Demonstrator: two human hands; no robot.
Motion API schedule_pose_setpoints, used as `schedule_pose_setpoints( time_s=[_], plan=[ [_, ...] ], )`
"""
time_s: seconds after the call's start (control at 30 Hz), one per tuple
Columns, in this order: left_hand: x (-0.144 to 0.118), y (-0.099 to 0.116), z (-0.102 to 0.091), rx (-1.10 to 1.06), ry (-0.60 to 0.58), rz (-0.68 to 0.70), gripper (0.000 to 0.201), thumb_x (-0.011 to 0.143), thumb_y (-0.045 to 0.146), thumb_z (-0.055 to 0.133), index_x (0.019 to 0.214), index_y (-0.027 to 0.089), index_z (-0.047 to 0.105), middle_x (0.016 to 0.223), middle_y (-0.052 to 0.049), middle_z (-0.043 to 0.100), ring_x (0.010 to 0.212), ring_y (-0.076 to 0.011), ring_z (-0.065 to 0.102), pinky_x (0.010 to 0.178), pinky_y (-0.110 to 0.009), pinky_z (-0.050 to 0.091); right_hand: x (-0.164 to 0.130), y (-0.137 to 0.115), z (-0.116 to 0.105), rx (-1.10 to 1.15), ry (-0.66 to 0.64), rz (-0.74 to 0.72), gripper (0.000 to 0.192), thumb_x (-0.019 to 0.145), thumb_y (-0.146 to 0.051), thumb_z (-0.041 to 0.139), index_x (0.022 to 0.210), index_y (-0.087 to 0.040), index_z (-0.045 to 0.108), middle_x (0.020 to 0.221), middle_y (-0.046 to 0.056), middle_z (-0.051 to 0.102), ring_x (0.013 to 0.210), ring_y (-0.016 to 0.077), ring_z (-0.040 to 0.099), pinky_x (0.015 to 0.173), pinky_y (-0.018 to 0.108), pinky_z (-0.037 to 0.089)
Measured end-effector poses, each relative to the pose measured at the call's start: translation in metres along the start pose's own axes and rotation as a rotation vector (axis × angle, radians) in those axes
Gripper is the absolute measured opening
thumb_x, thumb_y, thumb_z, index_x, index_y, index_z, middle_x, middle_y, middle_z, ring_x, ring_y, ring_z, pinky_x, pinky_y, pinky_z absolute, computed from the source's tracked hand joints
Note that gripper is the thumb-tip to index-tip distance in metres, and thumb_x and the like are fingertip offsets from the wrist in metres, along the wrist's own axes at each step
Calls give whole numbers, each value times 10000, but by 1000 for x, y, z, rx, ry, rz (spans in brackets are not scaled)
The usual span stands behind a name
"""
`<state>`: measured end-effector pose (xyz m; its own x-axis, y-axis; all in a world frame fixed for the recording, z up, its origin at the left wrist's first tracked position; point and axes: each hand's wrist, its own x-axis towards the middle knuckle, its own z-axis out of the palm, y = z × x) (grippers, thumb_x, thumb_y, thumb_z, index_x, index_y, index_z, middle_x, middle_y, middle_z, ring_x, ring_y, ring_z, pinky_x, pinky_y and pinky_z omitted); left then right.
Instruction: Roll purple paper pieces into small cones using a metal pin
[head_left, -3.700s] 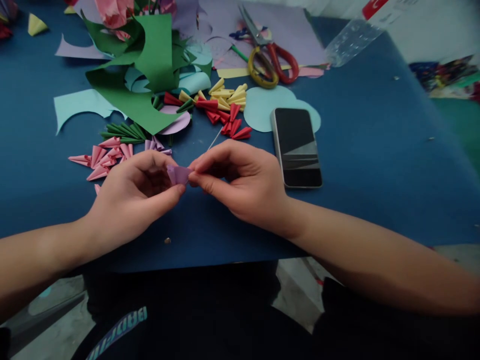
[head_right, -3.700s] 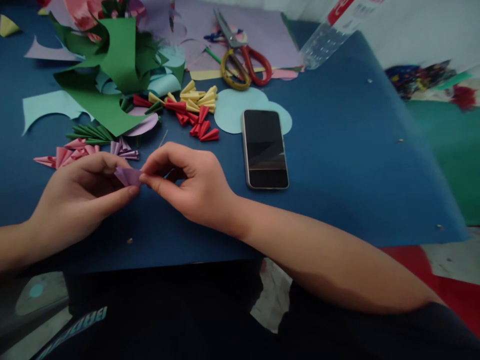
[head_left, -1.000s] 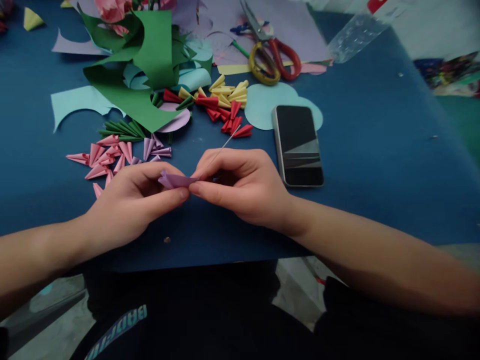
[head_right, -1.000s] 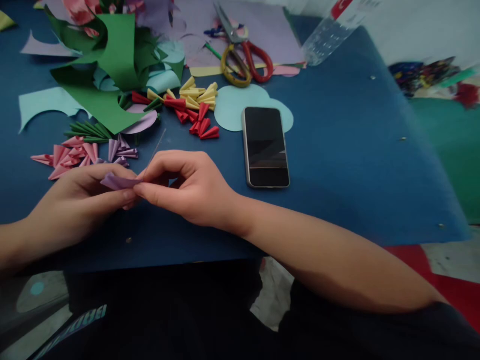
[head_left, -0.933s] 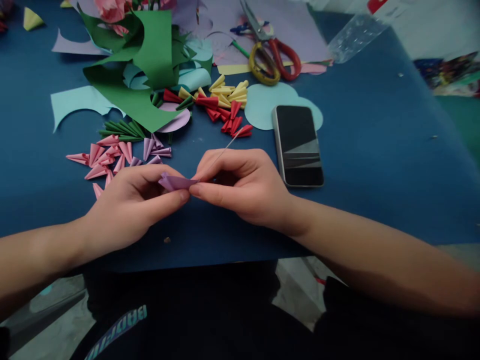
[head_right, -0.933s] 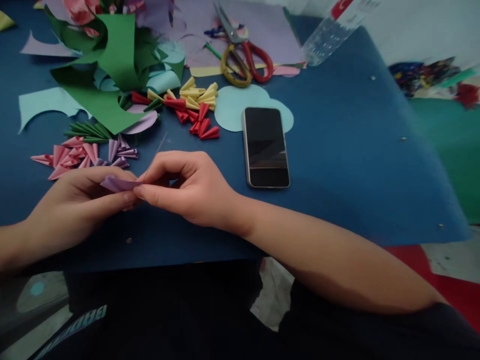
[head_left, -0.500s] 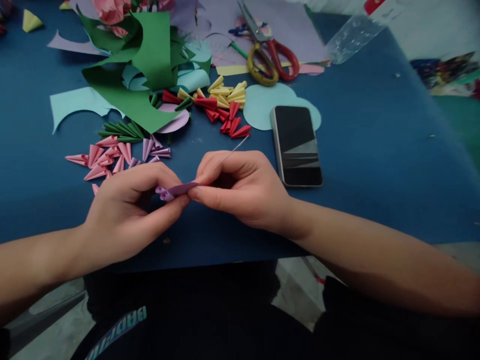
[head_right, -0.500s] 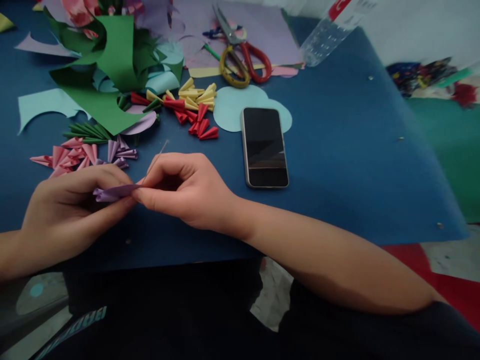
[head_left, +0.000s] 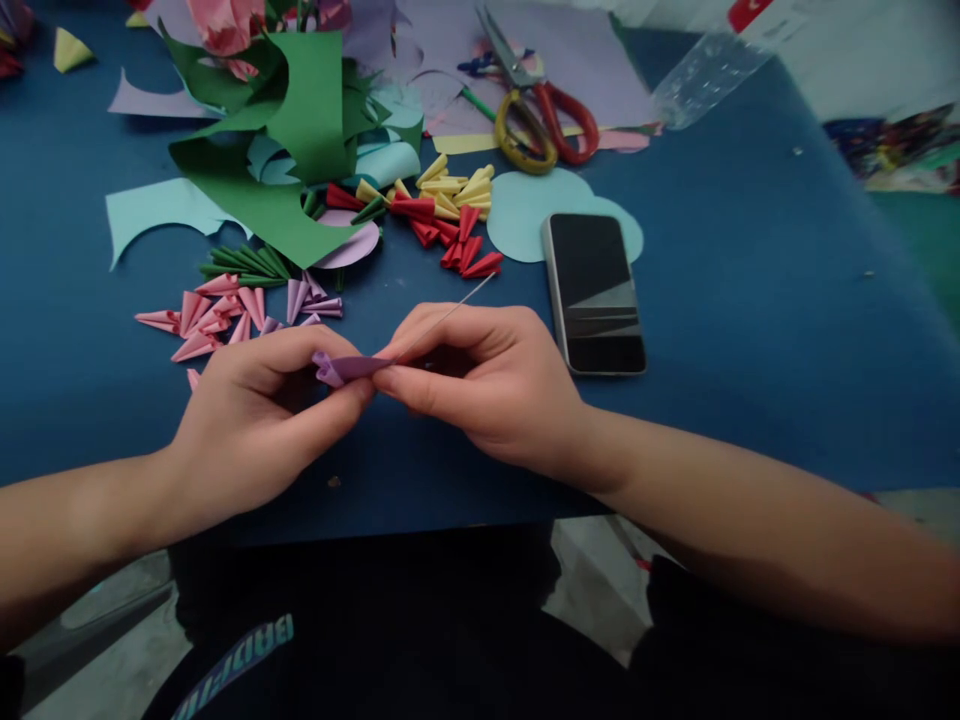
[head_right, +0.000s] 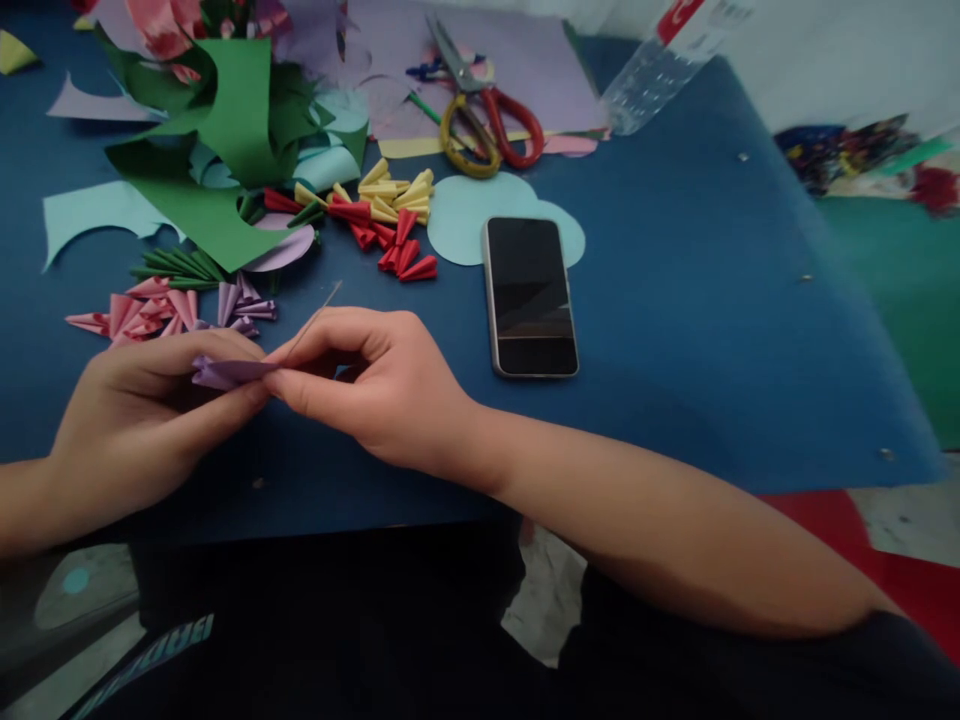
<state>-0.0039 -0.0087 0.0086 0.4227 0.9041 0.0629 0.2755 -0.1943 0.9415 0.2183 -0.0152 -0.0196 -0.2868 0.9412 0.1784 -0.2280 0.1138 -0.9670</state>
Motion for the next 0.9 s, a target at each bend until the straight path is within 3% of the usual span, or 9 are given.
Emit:
schedule_pose_setpoints(
  time_s=[0.2, 0.6, 0.77, 0.9],
  plan=[
    [2, -1, -1, 28, -32, -45, 86, 948, 290, 817, 892, 228, 839, 733, 2, 731, 672, -168, 630, 598, -275, 478, 1, -7, 0, 33, 22, 187, 283, 752, -275, 1080, 828, -143, 841, 743, 4, 762, 563, 99, 646, 532, 215, 531],
    [0, 0, -1, 19, -25, -58, 137, 960, 342, 835, 866, 243, 819, 735, -9, 728, 647, -177, 618, 554, -297, 451, 0, 0, 0, 70, 5, 87, 281, 738, -264, 1098, 805, -164, 845, 789, 7, 788, 564, 92, 660, 515, 204, 542],
    [-1, -2, 0, 132, 10, 58, 69, 967, 278, 799, 903, 254, 801, 809, 2, 771, 722, -174, 665, 657, -306, 497, 2, -3, 0, 95, 4, 143, 238, 751, -189, 1075, 844, -151, 859, 782, -2, 777, 578, 83, 665, 536, 188, 544],
    [0, -1, 2, 132, 23, 39, 59, 957, 303, 805, 908, 271, 803, 795, 14, 763, 705, -173, 665, 638, -314, 501, 3, -5, -1, 182, -56, 203, 226, 778, -179, 1049, 892, -142, 858, 751, -23, 740, 542, 82, 660, 513, 193, 540]
  ],
)
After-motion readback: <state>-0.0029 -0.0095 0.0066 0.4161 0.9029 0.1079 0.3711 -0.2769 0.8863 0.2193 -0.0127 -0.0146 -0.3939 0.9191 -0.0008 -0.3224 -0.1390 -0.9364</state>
